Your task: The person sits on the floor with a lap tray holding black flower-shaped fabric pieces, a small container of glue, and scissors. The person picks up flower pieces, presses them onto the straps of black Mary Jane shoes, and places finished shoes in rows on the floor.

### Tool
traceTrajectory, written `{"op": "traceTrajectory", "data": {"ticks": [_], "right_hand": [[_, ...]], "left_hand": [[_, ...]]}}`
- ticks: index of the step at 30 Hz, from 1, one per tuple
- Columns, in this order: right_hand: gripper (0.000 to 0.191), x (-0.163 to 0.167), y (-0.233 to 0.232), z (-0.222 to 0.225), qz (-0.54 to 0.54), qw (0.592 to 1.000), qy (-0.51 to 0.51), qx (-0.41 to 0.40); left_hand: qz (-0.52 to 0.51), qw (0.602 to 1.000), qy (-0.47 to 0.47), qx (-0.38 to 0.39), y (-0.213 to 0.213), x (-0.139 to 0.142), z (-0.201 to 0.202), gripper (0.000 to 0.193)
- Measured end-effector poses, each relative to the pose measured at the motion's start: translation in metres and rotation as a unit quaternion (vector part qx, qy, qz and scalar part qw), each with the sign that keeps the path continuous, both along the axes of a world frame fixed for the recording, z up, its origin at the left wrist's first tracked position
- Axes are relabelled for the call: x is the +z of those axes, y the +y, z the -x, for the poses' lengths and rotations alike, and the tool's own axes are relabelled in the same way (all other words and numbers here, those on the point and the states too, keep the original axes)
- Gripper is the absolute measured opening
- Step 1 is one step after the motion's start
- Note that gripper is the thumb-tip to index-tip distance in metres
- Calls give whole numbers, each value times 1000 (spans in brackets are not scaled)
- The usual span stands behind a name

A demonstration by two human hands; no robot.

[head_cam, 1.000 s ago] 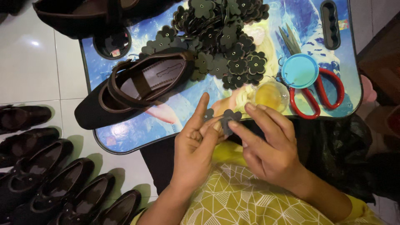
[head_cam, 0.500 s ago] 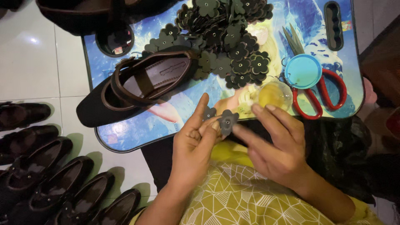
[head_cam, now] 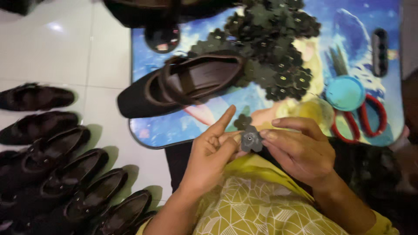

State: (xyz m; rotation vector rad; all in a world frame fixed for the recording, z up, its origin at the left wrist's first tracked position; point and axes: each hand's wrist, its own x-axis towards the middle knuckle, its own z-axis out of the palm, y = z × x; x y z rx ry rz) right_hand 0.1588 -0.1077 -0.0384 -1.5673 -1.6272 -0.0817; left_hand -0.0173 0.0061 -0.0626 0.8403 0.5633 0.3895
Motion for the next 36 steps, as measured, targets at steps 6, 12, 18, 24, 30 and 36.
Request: {"op": "traceTrajectory", "data": {"ticks": [6, 12, 18, 24, 30, 36], "right_hand": [[51, 5, 37, 22, 63, 985, 156, -41], [63, 9, 88, 29, 115, 869, 481, 24], [61, 24, 109, 42, 169, 889, 424, 20], [64, 47, 112, 43, 215, 909, 350, 70], [66, 45, 121, 41, 277, 927, 206, 144], [64, 36, 125, 40, 297, 900, 283, 147]], "left_hand": [[-399, 843, 284, 223, 21, 10, 36, 26], [-695, 557, 388, 238, 73, -3, 52, 53], [-733, 569, 316, 198, 97, 3, 47, 27], [-631, 703, 309, 105, 89, 50, 79, 24], [-603, 734, 308, 58, 91, 66, 81, 26], [-598, 739, 308, 30, 95, 67, 81, 37]]}}
